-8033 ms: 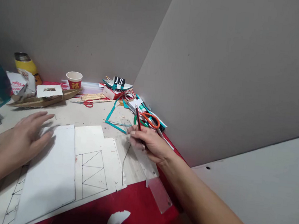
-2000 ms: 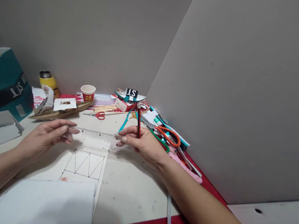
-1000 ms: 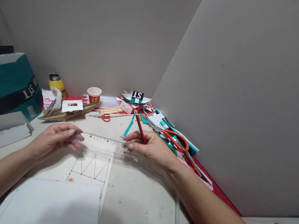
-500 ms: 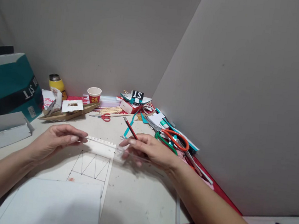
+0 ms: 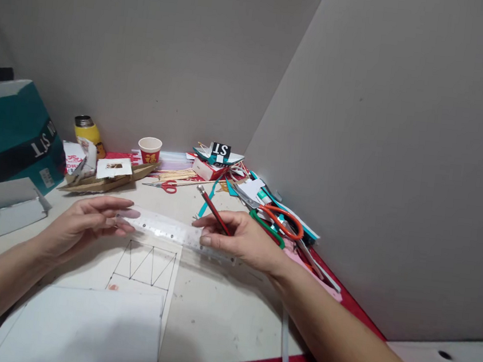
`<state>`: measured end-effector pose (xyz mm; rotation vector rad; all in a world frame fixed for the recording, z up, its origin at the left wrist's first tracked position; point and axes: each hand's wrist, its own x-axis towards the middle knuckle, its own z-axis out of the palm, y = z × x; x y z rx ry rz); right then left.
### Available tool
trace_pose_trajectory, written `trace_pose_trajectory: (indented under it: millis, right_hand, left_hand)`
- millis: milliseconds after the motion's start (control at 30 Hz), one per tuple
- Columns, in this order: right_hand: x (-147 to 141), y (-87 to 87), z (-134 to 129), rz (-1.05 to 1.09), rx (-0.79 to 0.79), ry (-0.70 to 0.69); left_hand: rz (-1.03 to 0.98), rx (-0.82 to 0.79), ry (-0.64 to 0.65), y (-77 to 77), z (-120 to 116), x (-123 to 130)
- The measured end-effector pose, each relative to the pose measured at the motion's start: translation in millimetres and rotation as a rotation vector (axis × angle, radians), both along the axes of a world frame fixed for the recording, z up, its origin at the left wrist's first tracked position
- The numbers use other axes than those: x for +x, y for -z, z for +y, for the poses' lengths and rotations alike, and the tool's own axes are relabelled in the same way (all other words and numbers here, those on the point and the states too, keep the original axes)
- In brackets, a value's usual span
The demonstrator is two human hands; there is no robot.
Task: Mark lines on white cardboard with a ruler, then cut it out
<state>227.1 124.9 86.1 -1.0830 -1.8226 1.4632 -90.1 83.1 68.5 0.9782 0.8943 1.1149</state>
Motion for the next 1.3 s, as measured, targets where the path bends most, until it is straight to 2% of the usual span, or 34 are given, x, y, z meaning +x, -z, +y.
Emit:
trace_pose_trajectory:
  millis: [100, 300, 500, 567, 733, 800, 1000, 1300]
  right_hand:
    - [-1, -1.3, -1, -0.039, 0.046, -0.004]
    - [-1, -0.8, -1, -0.109, 0.127, -0.008]
    - [0, 1.3, 5, -0.167, 0.123, -0.025]
    - [1, 2.8, 8, -0.2, 0.122, -0.033]
    - [5, 8.6, 13, -0.291, 0.119, -0.101]
    - [5, 10.4, 14, -0.315, 0.102, -0.143]
    - [5, 13.7, 16, -0.37, 0.108, -0.206]
    - [8, 19.4, 20, -0.411, 0.147, -0.176]
  left_hand:
    - [-0.007, 0.002, 0.003, -0.4, 0, 0]
    - [0.101, -0.038, -0.045, -1.3, 0, 4]
    - [0.198, -0.044, -0.028, 2.2, 1, 3]
    - [0.278, -0.031, -0.029, 3.7, 2, 3]
    - [0.655, 0.08, -0.061, 10.7, 5, 6]
    - [0.721, 0.114, -0.074, 13.6, 5, 8]
    - [0.713, 0.122, -0.041, 19.5, 7, 9]
    - [0.685, 0.046, -0.007, 24.1, 10, 6]
